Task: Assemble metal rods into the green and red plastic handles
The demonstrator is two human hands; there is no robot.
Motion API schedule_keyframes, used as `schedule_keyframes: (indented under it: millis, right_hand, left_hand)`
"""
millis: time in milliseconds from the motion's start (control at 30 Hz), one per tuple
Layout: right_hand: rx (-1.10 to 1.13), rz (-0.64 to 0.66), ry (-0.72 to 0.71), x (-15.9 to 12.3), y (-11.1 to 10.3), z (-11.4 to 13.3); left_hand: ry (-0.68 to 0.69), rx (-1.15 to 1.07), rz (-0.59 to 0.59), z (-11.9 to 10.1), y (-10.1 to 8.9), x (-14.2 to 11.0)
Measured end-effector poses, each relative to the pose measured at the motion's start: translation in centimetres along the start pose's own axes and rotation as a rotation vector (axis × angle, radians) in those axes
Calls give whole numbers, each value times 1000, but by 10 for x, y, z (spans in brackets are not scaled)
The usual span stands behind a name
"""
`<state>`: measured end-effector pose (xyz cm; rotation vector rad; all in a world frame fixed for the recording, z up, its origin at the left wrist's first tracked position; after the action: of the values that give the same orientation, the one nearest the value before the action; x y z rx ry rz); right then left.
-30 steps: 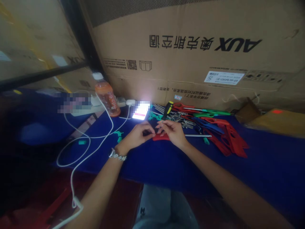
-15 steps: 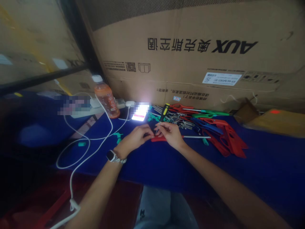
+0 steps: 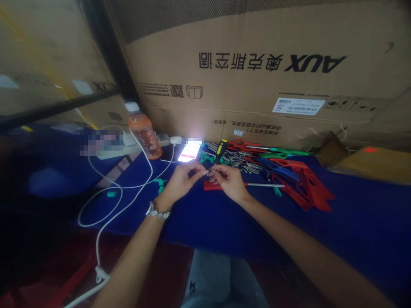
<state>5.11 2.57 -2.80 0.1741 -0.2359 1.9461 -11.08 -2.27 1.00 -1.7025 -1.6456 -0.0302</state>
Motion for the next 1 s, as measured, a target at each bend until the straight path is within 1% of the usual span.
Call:
schedule_keyframes:
  millis: [33,67,200,300,367,467,567,667,800,833,867,933,1000]
  right_hand:
    - [6,0,3,0,0,0]
    - [17,-3,9,-1,1,-1]
    - [114,-57,40,0,-2,1]
    - [224,-77,58,5,-8,12]
    - [256,-51,71,8,-15,23]
    - [248,-58,90,9,-30,37]
    - [185,-101,133,0,-49,41]
    - [97,-146,166,-19,-68,35]
    - [-46,-229,181,-46,-93,27]
    - [-78,-251,181,-52,-99,26]
    - [-105,-269,182,-57,-103,26]
    - [-137,-307,183,-67,-110,27]
    - [-142,-331,185,-73,-115,27]
  left_hand:
    - [2,2,-33,0,-2,0]
    - [3,14,-42,1,-2,1]
    - [-9,123,-23,9,-1,7]
    - [-33,214,-5,17,3,21]
    - [-43,274,43,21,10,34]
    - [-29,401,115,25,21,50]
    - [11,450,197,27,31,59]
    - [59,468,254,20,37,59]
    - [118,403,213,-5,45,53]
    - [147,384,238,-13,51,50]
    - [178,388,307,-19,60,47]
    - [211,463,459,-27,78,40]
    - [215,523,511,-27,90,36]
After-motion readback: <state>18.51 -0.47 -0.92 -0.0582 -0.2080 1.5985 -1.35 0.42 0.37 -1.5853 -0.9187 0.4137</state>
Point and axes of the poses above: each hand's wrist, its own x-axis towards the middle knuckle, its own y-axis out of the palm, z = x × y, the point moved 4 cm from there along x, towards the middle knuckle, and after that the axes turned 2 degrees about y, right-handed, at the moved point
